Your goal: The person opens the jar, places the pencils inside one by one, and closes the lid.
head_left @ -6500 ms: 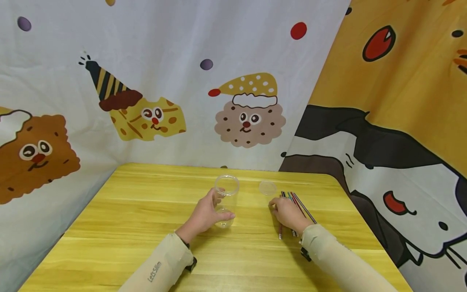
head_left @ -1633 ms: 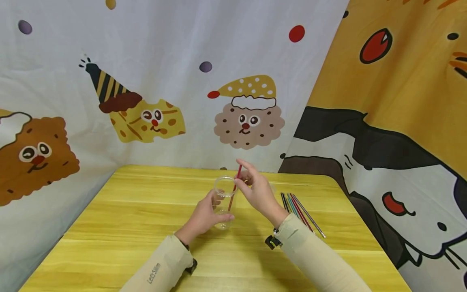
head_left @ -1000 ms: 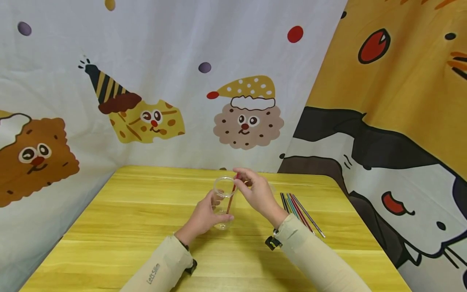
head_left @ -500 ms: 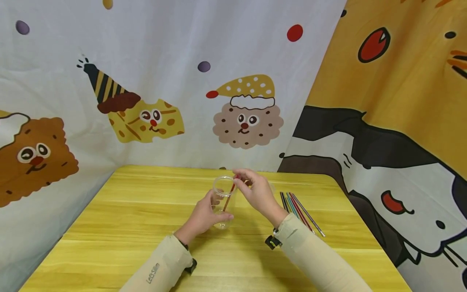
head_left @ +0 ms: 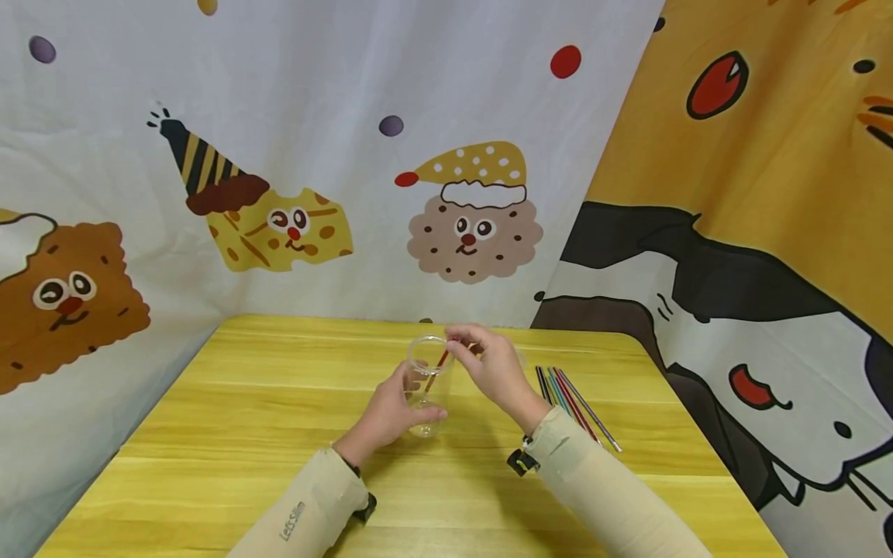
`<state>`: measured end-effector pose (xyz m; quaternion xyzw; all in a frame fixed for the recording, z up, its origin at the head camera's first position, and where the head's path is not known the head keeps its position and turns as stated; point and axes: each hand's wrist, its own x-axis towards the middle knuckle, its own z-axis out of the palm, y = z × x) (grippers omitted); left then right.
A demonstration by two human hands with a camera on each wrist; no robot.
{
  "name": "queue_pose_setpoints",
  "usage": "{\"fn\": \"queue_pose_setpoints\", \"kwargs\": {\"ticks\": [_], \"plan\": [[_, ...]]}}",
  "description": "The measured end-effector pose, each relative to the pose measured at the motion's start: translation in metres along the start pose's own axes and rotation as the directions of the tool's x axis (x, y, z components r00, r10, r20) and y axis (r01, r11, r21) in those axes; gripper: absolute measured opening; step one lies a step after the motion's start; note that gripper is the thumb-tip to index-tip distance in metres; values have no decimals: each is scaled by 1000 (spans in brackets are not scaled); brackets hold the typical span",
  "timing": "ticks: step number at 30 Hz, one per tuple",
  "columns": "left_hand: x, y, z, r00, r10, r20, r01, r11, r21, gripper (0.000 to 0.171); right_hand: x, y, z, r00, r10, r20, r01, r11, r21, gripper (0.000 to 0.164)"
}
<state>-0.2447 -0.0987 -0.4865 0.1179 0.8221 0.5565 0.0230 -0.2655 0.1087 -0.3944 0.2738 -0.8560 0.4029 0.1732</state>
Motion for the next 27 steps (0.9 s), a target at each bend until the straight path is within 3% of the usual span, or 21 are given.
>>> {"fn": "queue_pose_setpoints", "kwargs": {"ticks": [8, 17, 27], "plan": [[0, 2, 0, 1000, -5, 8, 5, 1000, -5, 78, 2, -1, -3, 1000, 23, 14, -23, 1000, 8, 19], [-1, 2, -1, 1000, 4, 26, -3, 1000, -29, 77, 3, -8, -3, 998, -5, 61, 2, 999, 44, 15], [0, 1, -1, 1000, -2, 18, 3, 1000, -19, 78, 4, -11, 2, 997, -10, 77, 14, 998, -53, 16]]}}
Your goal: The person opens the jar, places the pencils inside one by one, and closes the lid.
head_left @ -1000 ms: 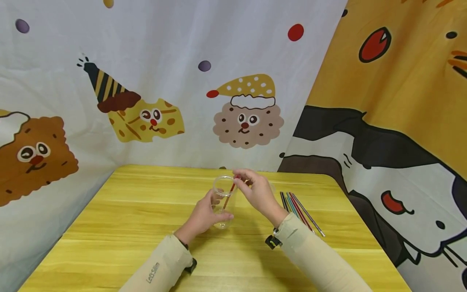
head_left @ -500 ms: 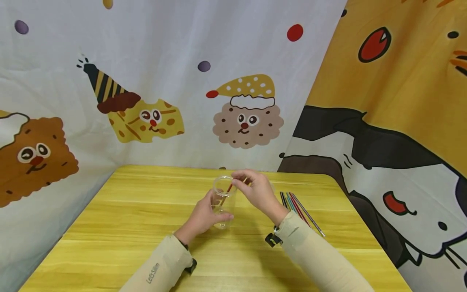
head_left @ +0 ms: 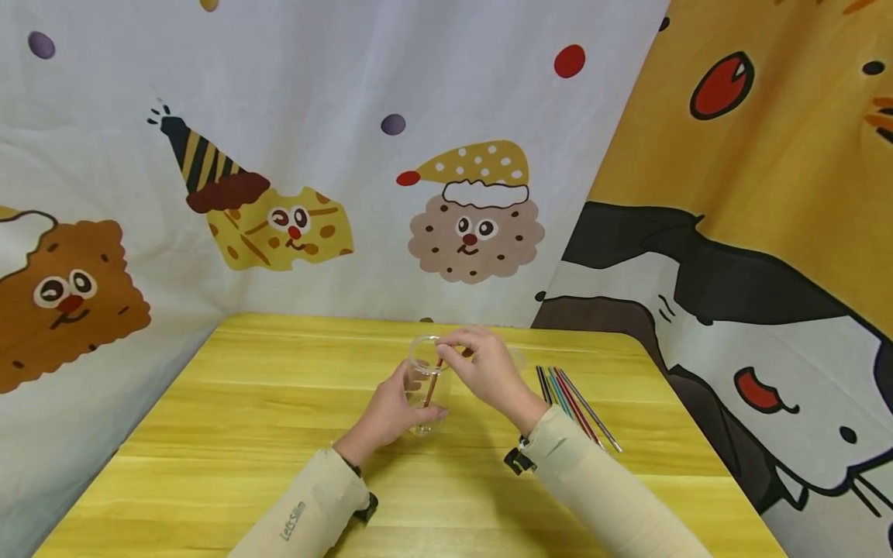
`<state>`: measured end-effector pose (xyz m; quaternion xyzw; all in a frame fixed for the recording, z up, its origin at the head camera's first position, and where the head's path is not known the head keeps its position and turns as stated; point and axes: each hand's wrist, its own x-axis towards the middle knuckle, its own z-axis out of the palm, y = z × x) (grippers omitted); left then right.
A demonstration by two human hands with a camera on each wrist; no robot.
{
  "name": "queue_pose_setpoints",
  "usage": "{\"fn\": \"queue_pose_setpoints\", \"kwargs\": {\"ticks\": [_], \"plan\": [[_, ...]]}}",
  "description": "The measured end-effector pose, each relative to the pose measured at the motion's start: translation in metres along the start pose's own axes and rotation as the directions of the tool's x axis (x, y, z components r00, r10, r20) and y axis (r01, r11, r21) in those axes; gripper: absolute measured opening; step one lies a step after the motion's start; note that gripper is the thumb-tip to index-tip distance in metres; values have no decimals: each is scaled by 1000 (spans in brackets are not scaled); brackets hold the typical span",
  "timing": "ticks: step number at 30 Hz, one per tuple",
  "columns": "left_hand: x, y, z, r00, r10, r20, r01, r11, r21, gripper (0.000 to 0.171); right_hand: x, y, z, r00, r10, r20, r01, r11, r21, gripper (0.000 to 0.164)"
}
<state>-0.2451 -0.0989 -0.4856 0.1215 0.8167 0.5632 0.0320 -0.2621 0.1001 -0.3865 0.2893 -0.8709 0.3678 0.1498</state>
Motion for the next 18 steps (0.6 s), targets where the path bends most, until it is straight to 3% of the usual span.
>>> {"fn": "queue_pose_setpoints", "kwargs": {"ticks": [18], "plan": [[-1, 0, 0, 1000, -5, 10, 5, 1000, -8, 82, -1, 5, 1, 999, 23, 26, -24, 999, 47, 17]]}}
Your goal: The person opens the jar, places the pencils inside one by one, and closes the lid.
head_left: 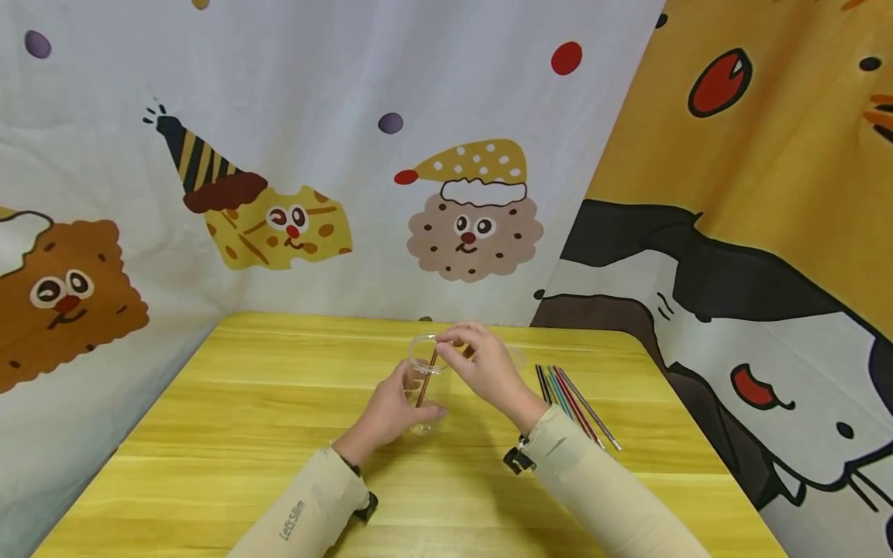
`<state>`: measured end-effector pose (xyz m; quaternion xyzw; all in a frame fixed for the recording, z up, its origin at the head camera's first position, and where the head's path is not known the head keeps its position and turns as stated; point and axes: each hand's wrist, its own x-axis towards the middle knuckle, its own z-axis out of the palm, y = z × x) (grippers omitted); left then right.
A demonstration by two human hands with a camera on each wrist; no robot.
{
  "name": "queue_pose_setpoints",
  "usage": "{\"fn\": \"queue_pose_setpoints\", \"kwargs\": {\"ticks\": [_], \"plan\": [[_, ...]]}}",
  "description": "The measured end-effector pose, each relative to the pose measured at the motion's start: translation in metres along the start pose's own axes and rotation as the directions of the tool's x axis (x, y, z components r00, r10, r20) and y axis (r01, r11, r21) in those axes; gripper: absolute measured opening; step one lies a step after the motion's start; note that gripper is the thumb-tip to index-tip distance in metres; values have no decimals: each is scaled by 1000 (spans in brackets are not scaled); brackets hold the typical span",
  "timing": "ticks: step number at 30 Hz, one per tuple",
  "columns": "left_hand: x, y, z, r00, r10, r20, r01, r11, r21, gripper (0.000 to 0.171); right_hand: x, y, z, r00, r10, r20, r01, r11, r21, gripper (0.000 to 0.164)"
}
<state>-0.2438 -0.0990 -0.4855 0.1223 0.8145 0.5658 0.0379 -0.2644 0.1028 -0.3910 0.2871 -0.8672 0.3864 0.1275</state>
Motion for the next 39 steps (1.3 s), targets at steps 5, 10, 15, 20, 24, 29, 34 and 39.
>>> {"fn": "queue_pose_setpoints", "kwargs": {"ticks": [5, 10, 15, 20, 24, 29, 34, 39], "plan": [[-1, -2, -1, 1000, -2, -2, 2, 1000, 3, 81, -3, 4, -4, 1000, 12, 11, -13, 999, 42, 27], [0, -1, -1, 1000, 6, -7, -6, 1000, 3, 79, -8, 21, -16, 997, 76, 21, -78, 995, 63, 35], [0, 0, 0, 1000, -10, -23, 10, 1000, 11, 81, -17, 50, -24, 964, 193, 181, -175, 979, -107, 34], [-1, 0, 0, 1000, -28, -11, 28, 1000, 10, 82, -31, 75, -22, 861, 353, 365, -244, 919, -311, 48], [-1, -1, 1, 999, -37, -10, 37, 999, 5, 83, -37, 84, -21, 830, 408, 381, -276, 893, -355, 52], [-2, -2, 1, 999, -37, -6, 37, 999, -1, 85, -41, 91, -23, 810, 435, 392, -290, 880, -377, 51], [-1, -2, 1, 999, -34, -3, 34, 999, -8, 84, -44, 98, -22, 802, 442, 401, -293, 877, -381, 51], [0, 0, 1, 999, -38, -11, 38, 999, -3, 83, -44, 102, -20, 795, 451, 405, -300, 873, -384, 52]]}}
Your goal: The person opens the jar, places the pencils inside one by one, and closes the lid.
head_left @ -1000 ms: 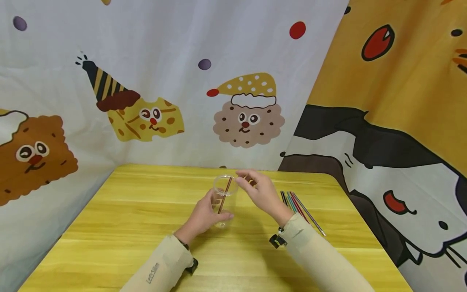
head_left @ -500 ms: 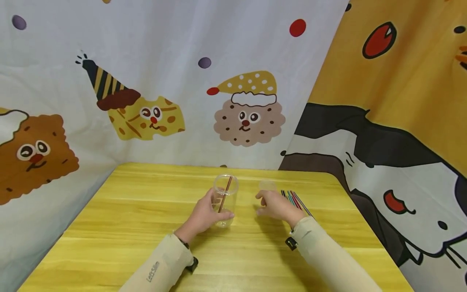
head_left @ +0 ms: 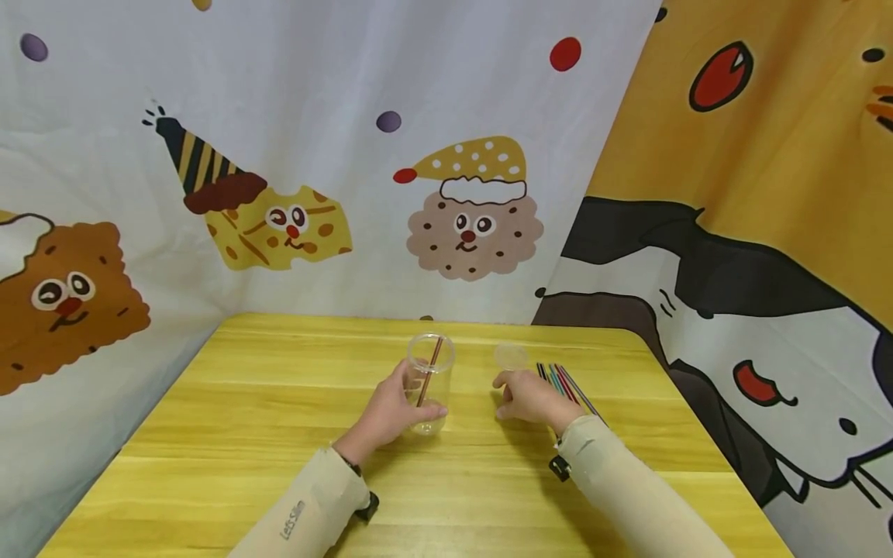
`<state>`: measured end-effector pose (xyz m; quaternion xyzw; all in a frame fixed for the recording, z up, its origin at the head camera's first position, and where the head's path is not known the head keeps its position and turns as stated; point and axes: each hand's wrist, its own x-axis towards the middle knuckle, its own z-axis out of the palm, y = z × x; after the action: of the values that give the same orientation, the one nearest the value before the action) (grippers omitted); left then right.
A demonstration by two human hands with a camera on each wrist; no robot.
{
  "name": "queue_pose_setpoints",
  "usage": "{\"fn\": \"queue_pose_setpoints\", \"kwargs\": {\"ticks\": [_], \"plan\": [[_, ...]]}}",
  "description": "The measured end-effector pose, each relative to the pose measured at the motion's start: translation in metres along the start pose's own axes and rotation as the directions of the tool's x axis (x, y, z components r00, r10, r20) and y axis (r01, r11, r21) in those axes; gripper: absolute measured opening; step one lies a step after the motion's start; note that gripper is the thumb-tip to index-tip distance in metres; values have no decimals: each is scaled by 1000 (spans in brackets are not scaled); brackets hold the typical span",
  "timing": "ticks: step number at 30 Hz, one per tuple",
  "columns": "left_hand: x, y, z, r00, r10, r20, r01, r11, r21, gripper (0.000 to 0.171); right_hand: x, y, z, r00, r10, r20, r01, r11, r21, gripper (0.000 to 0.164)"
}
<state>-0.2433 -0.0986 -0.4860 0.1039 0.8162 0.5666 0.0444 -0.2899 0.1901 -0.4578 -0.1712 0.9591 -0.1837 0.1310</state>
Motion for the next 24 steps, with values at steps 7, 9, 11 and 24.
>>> {"fn": "queue_pose_setpoints", "kwargs": {"ticks": [7, 9, 11, 24], "plan": [[1, 0, 0, 1000, 8, 3, -8, 1000, 7, 82, 2, 2, 2, 1000, 10, 8, -10, 1000, 7, 52], [1, 0, 0, 1000, 5, 5, -5, 1000, 8, 82, 3, 2, 3, 1000, 12, 9, -12, 1000, 9, 52], [1, 0, 0, 1000, 1, 5, -1, 1000, 8, 81, 4, 4, 4, 1000, 10, 7, -10, 1000, 8, 52], [1, -3, 0, 1000, 16, 3, -16, 1000, 10, 84, 5, 24, -1, 981, 120, -152, -142, 980, -140, 54]]}}
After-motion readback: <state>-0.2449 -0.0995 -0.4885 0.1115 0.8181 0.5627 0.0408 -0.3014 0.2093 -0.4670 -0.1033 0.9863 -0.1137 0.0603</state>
